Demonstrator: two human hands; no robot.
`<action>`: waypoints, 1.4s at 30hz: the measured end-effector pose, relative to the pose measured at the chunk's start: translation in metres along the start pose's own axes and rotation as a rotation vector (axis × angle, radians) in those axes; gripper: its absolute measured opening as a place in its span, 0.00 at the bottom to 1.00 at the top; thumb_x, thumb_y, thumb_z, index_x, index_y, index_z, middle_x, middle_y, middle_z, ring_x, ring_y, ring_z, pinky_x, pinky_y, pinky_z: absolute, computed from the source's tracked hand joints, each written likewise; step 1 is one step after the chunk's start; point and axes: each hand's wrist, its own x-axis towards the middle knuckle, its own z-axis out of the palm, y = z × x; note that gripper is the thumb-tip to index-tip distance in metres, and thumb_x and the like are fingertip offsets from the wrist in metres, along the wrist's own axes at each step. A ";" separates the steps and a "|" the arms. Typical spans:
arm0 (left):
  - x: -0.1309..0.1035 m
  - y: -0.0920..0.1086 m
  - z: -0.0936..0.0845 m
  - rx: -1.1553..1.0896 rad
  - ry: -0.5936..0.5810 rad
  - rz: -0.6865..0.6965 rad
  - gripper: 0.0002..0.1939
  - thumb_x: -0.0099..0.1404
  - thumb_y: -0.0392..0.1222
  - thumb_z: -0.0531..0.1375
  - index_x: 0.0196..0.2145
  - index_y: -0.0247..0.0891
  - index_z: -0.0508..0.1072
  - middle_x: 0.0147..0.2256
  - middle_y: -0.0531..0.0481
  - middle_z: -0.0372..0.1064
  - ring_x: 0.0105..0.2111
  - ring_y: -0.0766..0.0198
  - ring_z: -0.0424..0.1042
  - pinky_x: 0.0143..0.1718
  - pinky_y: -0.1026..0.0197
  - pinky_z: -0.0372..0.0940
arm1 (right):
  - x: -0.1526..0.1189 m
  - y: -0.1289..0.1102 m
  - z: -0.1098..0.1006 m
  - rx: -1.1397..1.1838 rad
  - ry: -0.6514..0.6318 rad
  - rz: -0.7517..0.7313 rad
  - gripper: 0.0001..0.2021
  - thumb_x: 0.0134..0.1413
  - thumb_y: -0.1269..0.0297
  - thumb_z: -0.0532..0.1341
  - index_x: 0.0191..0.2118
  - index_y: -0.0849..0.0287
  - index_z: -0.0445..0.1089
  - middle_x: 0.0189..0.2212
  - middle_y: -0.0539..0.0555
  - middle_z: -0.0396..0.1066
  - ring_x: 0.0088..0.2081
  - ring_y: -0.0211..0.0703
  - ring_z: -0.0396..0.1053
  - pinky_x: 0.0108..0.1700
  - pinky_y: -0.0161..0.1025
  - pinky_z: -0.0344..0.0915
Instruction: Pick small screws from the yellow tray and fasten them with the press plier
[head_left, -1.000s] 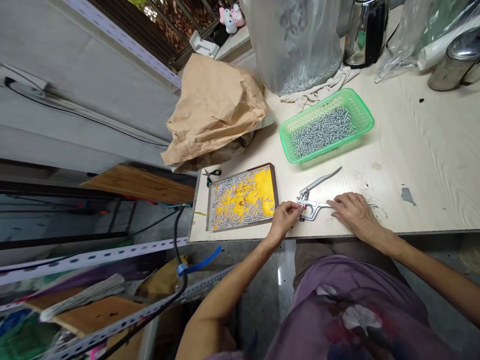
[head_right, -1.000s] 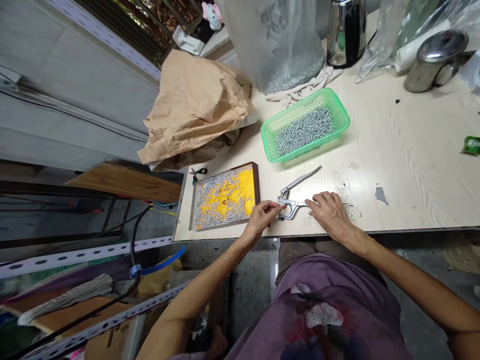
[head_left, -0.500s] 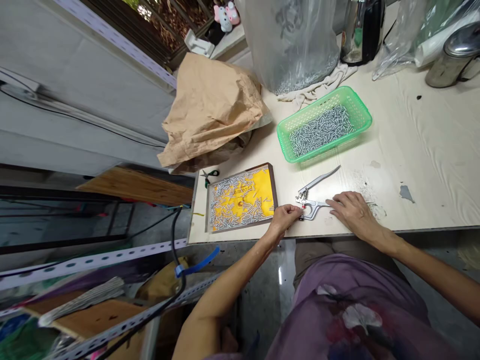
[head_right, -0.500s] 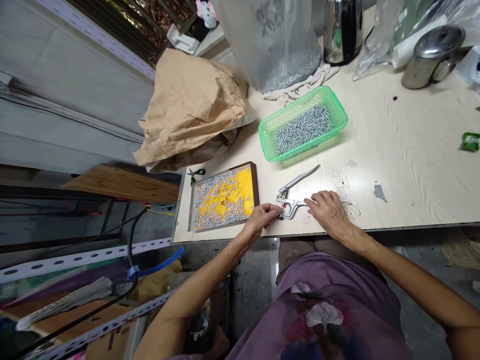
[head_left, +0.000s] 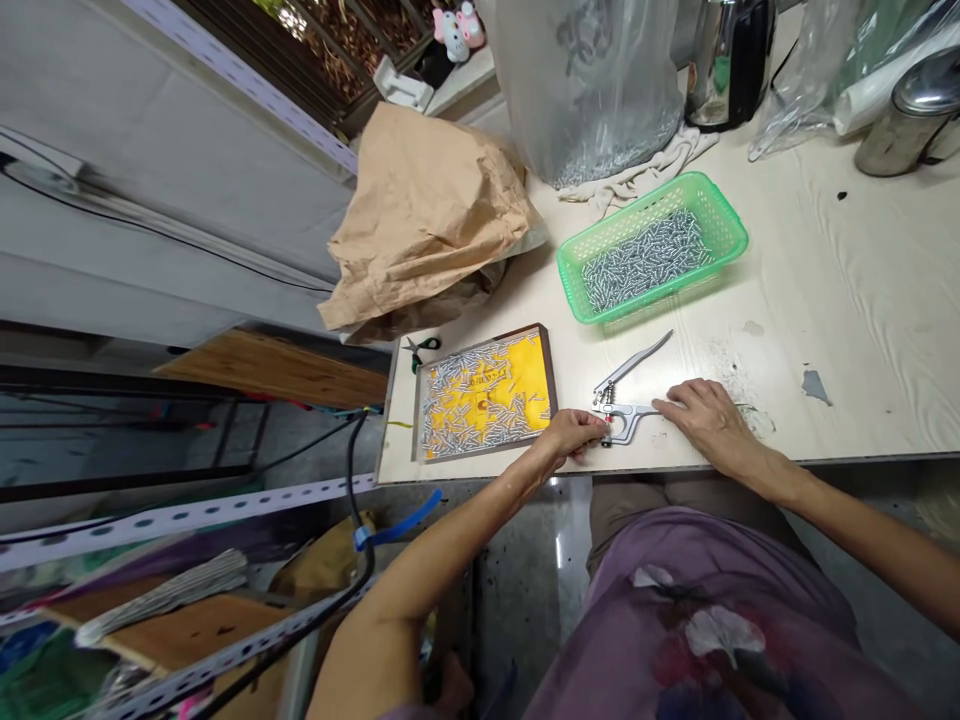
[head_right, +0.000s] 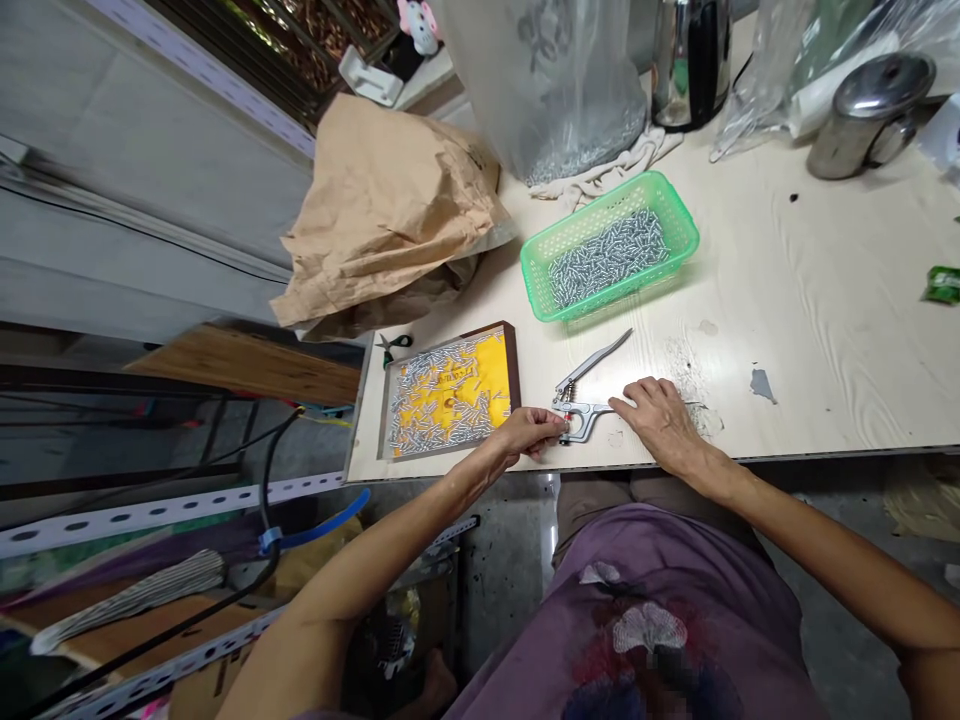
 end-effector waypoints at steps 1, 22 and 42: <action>-0.001 -0.001 0.000 -0.011 0.003 0.000 0.14 0.50 0.45 0.71 0.24 0.33 0.72 0.13 0.62 0.58 0.10 0.79 0.50 0.12 0.71 0.53 | 0.001 0.001 -0.002 0.016 -0.024 -0.003 0.14 0.61 0.72 0.55 0.47 0.54 0.73 0.41 0.58 0.73 0.43 0.49 0.64 0.43 0.44 0.59; -0.009 -0.007 0.006 -0.106 0.000 -0.010 0.11 0.56 0.40 0.68 0.25 0.33 0.71 0.12 0.62 0.56 0.10 0.78 0.48 0.13 0.71 0.50 | 0.063 0.040 -0.002 0.054 -0.258 -0.116 0.49 0.36 0.38 0.67 0.62 0.62 0.57 0.57 0.68 0.62 0.57 0.64 0.58 0.50 0.53 0.59; -0.017 -0.024 0.021 0.637 0.496 0.643 0.10 0.62 0.44 0.63 0.39 0.37 0.75 0.37 0.46 0.71 0.39 0.59 0.71 0.40 0.59 0.67 | 0.062 0.021 -0.018 -0.086 -0.284 -0.115 0.23 0.45 0.51 0.69 0.43 0.63 0.71 0.40 0.61 0.72 0.43 0.53 0.63 0.41 0.44 0.54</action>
